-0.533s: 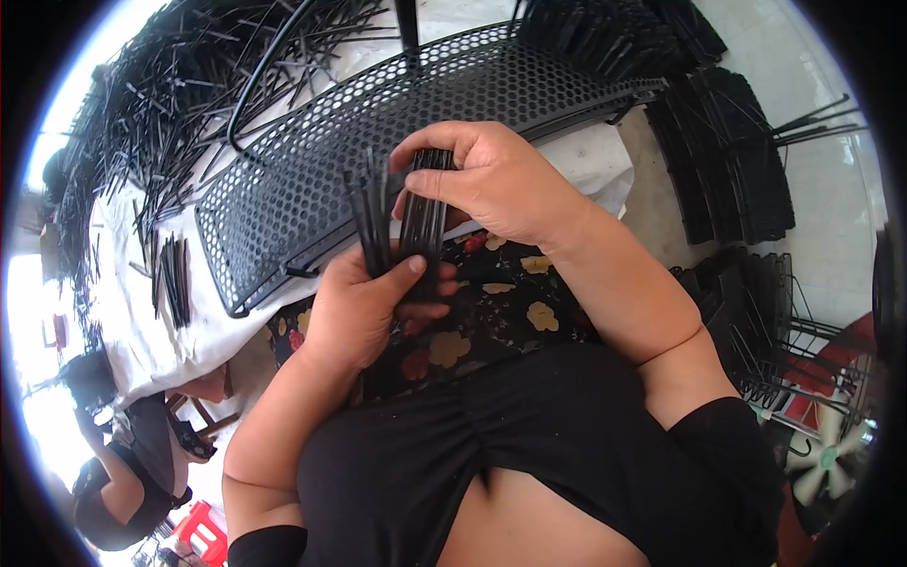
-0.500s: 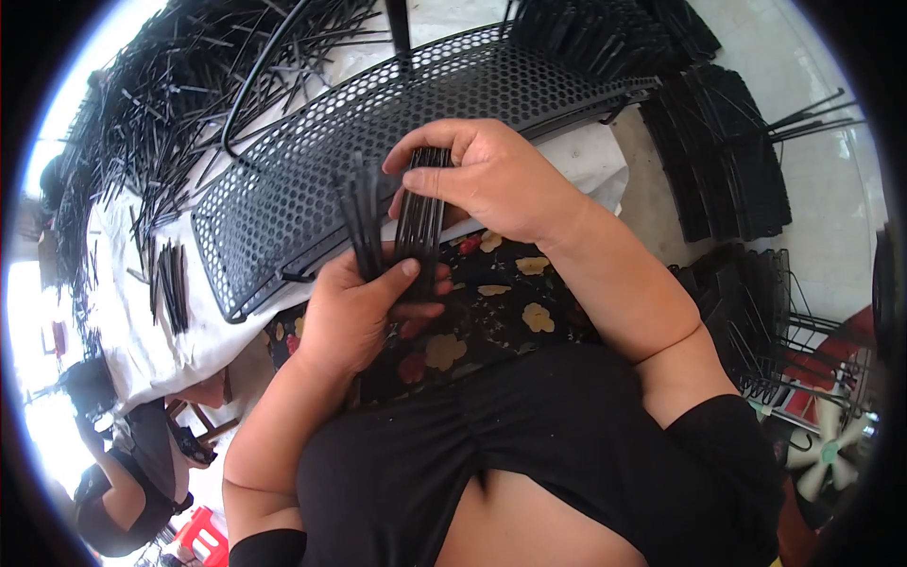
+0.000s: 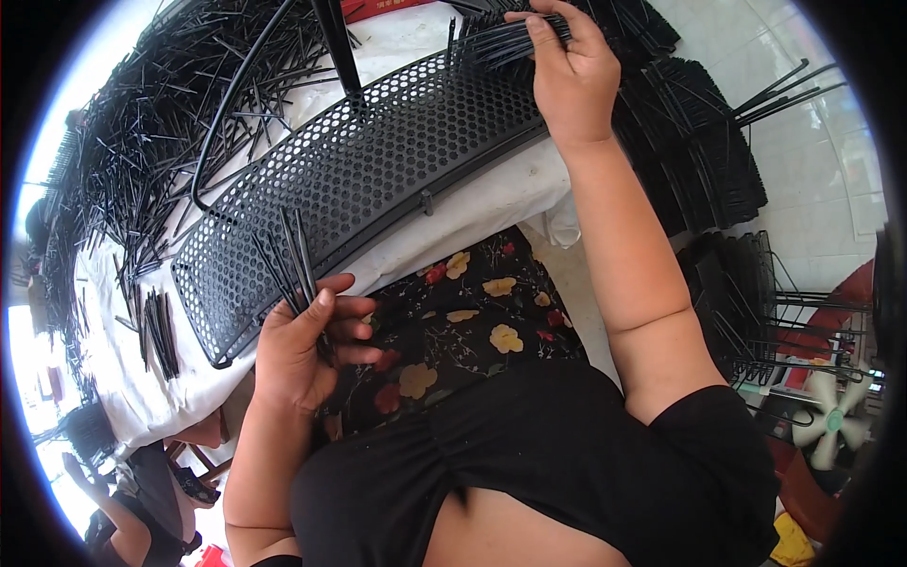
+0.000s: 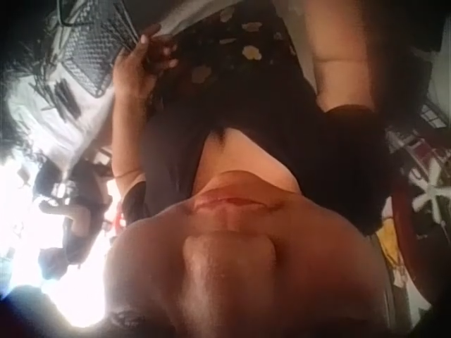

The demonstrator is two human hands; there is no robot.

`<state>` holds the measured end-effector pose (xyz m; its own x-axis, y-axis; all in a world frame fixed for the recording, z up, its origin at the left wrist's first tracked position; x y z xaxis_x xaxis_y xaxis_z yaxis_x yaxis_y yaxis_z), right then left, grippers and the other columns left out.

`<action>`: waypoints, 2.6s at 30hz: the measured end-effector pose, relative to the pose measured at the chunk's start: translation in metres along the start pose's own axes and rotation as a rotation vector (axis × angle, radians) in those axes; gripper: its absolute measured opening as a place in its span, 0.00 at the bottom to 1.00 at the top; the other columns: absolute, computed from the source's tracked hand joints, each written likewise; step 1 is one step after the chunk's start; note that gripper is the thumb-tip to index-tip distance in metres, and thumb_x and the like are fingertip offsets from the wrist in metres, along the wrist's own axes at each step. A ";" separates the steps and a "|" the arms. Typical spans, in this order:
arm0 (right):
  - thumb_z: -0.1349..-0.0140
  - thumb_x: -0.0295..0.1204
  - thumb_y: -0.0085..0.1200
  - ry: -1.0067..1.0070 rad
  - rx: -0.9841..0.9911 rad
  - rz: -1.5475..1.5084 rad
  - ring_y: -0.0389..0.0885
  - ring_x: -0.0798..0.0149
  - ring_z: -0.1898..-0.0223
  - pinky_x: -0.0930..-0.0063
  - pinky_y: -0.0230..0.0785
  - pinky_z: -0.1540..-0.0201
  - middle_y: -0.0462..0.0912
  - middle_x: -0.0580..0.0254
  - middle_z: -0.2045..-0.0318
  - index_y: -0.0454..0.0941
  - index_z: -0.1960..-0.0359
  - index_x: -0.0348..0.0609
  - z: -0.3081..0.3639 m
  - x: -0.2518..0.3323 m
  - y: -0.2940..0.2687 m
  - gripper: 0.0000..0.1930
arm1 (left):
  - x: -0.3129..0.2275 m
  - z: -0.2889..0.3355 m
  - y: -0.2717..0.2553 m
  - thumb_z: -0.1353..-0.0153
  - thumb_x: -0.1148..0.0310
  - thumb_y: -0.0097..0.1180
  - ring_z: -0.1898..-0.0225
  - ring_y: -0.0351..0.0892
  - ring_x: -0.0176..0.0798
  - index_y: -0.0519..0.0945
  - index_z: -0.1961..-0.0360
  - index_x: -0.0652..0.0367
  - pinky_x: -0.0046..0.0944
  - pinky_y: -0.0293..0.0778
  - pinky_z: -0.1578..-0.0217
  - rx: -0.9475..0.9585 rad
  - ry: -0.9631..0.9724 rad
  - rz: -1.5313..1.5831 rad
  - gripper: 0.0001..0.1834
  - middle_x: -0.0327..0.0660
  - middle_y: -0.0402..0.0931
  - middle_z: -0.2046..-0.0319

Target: The person gathers and aligns plastic pieces by hand, then inserts them into the slots on a metal rack.

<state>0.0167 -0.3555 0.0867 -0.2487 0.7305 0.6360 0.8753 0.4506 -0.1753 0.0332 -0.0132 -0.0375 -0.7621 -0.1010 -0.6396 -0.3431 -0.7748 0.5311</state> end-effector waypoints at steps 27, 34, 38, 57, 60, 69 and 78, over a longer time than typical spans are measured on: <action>0.37 0.27 0.57 -0.008 0.317 0.251 0.86 0.50 0.60 0.65 0.76 0.57 0.85 0.44 0.61 0.80 0.56 0.34 -0.024 0.000 0.040 0.11 | 0.002 0.003 -0.008 0.28 0.68 0.48 0.66 0.85 0.44 0.72 0.49 0.70 0.50 0.87 0.71 0.005 -0.036 -0.040 0.14 0.55 0.81 0.62; 0.36 0.33 0.55 -0.382 0.327 0.536 0.82 0.48 0.54 0.57 0.71 0.50 0.85 0.52 0.59 0.81 0.50 0.42 -0.031 0.023 0.064 0.15 | -0.003 0.002 -0.006 0.27 0.64 0.48 0.70 0.85 0.40 0.73 0.48 0.66 0.33 0.81 0.80 -0.003 0.048 -0.081 0.16 0.53 0.83 0.62; 0.32 0.36 0.52 -0.335 0.330 0.590 0.79 0.51 0.45 0.52 0.65 0.43 0.85 0.54 0.55 0.80 0.47 0.45 -0.029 0.025 0.063 0.16 | 0.000 0.001 -0.012 0.27 0.65 0.47 0.71 0.84 0.39 0.73 0.50 0.64 0.31 0.77 0.82 -0.056 0.042 -0.118 0.13 0.54 0.83 0.61; 0.32 0.34 0.48 -0.241 0.427 0.689 0.75 0.45 0.40 0.48 0.60 0.36 0.84 0.46 0.54 0.79 0.46 0.41 -0.025 0.005 0.074 0.18 | 0.002 0.004 -0.010 0.27 0.65 0.47 0.75 0.81 0.35 0.74 0.53 0.63 0.29 0.71 0.84 -0.142 0.062 -0.165 0.12 0.49 0.83 0.65; 0.31 0.35 0.47 -0.158 0.471 0.656 0.74 0.44 0.39 0.47 0.59 0.35 0.83 0.46 0.52 0.79 0.45 0.41 -0.026 0.002 0.066 0.18 | 0.001 0.004 -0.010 0.27 0.66 0.46 0.73 0.82 0.35 0.75 0.53 0.64 0.28 0.73 0.82 -0.113 0.075 -0.153 0.12 0.51 0.83 0.63; 0.28 0.40 0.42 -0.117 0.543 0.706 0.67 0.43 0.34 0.44 0.54 0.32 0.74 0.50 0.38 0.70 0.36 0.46 -0.022 0.023 0.050 0.23 | -0.004 0.000 -0.013 0.26 0.66 0.45 0.75 0.80 0.32 0.75 0.52 0.63 0.25 0.67 0.84 -0.134 0.158 -0.160 0.12 0.47 0.82 0.66; 0.33 0.34 0.53 -0.263 0.485 0.667 0.84 0.46 0.57 0.52 0.73 0.49 0.84 0.44 0.61 0.82 0.59 0.34 -0.025 0.012 0.047 0.14 | -0.004 0.001 -0.011 0.26 0.67 0.44 0.79 0.73 0.28 0.76 0.53 0.64 0.24 0.60 0.85 -0.110 0.187 -0.224 0.12 0.45 0.81 0.67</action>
<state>0.0647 -0.3385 0.1048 0.1139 0.9882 0.1022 0.6135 0.0109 -0.7896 0.0396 -0.0041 -0.0400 -0.5567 -0.0253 -0.8303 -0.4220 -0.8523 0.3090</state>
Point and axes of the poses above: each hand's wrist, its own z-axis away from the middle knuckle, its own y-axis out of the palm, x = y × z, the point moved 7 cm from there along -z, towards the middle knuckle
